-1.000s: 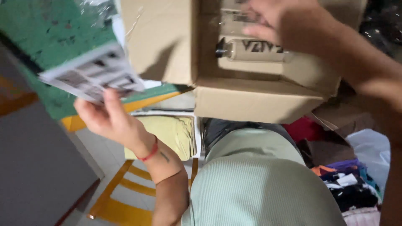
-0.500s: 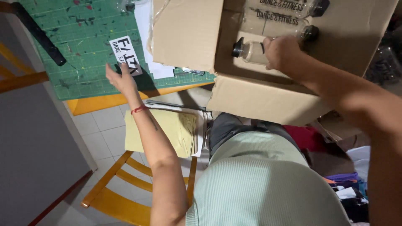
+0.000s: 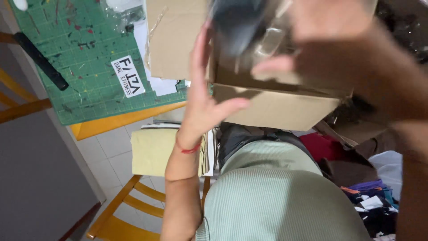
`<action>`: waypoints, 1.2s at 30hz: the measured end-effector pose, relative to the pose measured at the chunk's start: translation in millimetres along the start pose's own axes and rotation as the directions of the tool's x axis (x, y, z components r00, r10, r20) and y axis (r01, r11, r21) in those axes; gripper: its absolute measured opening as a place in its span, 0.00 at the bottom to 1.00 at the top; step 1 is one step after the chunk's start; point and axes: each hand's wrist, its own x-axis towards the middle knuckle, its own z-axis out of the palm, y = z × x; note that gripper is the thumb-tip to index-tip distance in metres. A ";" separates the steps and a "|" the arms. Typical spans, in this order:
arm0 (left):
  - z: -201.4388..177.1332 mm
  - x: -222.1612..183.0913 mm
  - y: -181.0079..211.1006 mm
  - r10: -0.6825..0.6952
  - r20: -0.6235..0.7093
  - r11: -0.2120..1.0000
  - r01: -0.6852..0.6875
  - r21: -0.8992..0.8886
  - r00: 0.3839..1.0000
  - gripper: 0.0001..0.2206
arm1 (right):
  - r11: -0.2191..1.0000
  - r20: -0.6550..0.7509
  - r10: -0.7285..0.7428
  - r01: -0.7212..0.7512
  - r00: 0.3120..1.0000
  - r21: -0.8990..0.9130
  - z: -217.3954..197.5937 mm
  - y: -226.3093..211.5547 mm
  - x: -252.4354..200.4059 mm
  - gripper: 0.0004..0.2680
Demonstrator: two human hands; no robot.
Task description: Unpacking plastic water bottles from a large cardboard box and placing them into a smaller box.
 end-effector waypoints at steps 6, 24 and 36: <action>9.6 20.6 -7.3 0.233 -0.187 0.842 -0.294 -0.453 0.954 0.36 | 0.886 0.295 -0.143 -0.011 0.945 0.464 -10.4 -14.5 21.6 0.35; 3.4 -34.9 -19.8 -0.139 -0.023 0.633 0.071 -0.771 0.990 0.48 | 0.752 0.284 0.271 -0.018 0.920 -0.659 248.7 94.7 155.9 0.26; 32.1 -3.7 -31.4 -0.103 -0.006 0.715 0.070 -0.696 0.995 0.50 | 0.988 -0.028 -0.079 0.074 0.997 -0.139 57.3 69.6 70.9 0.30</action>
